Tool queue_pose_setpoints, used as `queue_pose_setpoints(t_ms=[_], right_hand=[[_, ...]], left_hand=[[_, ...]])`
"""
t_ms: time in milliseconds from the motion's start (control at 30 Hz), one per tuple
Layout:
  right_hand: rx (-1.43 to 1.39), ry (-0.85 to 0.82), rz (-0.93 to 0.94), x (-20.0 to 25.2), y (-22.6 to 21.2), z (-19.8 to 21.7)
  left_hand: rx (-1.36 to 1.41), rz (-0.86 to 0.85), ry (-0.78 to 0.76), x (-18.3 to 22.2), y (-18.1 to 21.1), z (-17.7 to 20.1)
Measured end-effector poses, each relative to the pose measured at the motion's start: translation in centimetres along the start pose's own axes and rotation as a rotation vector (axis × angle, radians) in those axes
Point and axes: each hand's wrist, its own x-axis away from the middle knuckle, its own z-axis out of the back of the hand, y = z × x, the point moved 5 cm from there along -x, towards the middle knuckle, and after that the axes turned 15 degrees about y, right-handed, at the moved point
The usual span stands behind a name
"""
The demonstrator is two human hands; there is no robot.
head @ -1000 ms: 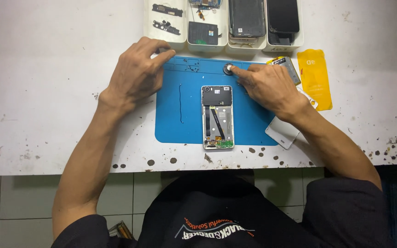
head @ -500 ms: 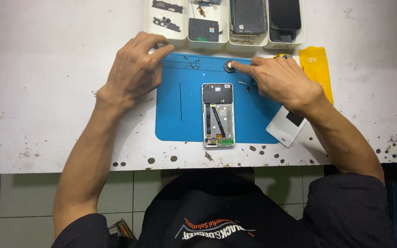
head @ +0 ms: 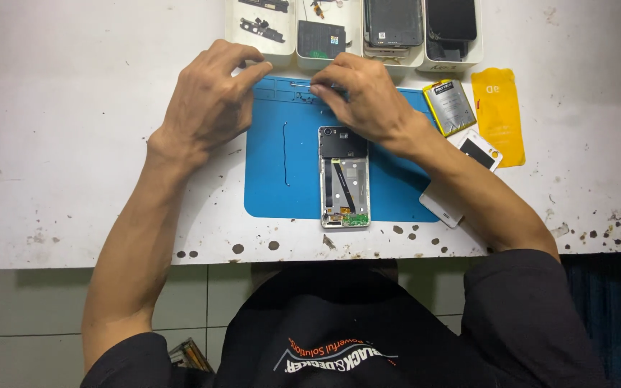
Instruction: Repairing a mobile phone by manipulating internal components and using a small tool on a repair mat
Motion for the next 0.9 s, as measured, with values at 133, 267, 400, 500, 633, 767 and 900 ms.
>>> queue_pose_setpoints(t_ms=[133,267,400,500,633,767,900], right_hand=[[-0.005,-0.036,0.003,-0.2,0.0,-0.4],[-0.003,-0.035,0.004,0.0,0.2,-0.5],[0.022,-0.061,-0.021,0.3,0.7,-1.0],[0.036,-0.065,-0.019,0.3,0.6,-0.8],[0.017,-0.041,0.002,0.3,0.7,-0.6],[0.003,-0.053,-0.021,0.0,0.5,0.0],[-0.03,-0.046,-0.075,0.5,0.3,1.9]], left_hand=[[-0.014,0.006,-0.01,0.0,0.0,0.0],[-0.005,-0.001,0.008,0.0,0.1,0.2],[0.003,0.0,0.015,-0.2,0.1,0.4],[-0.001,-0.001,0.009,-0.2,0.1,0.3],[-0.003,-0.002,-0.006,0.0,0.1,0.1],[-0.01,-0.006,-0.001,-0.1,0.1,0.2],[-0.002,-0.006,-0.013,0.0,0.2,0.0]])
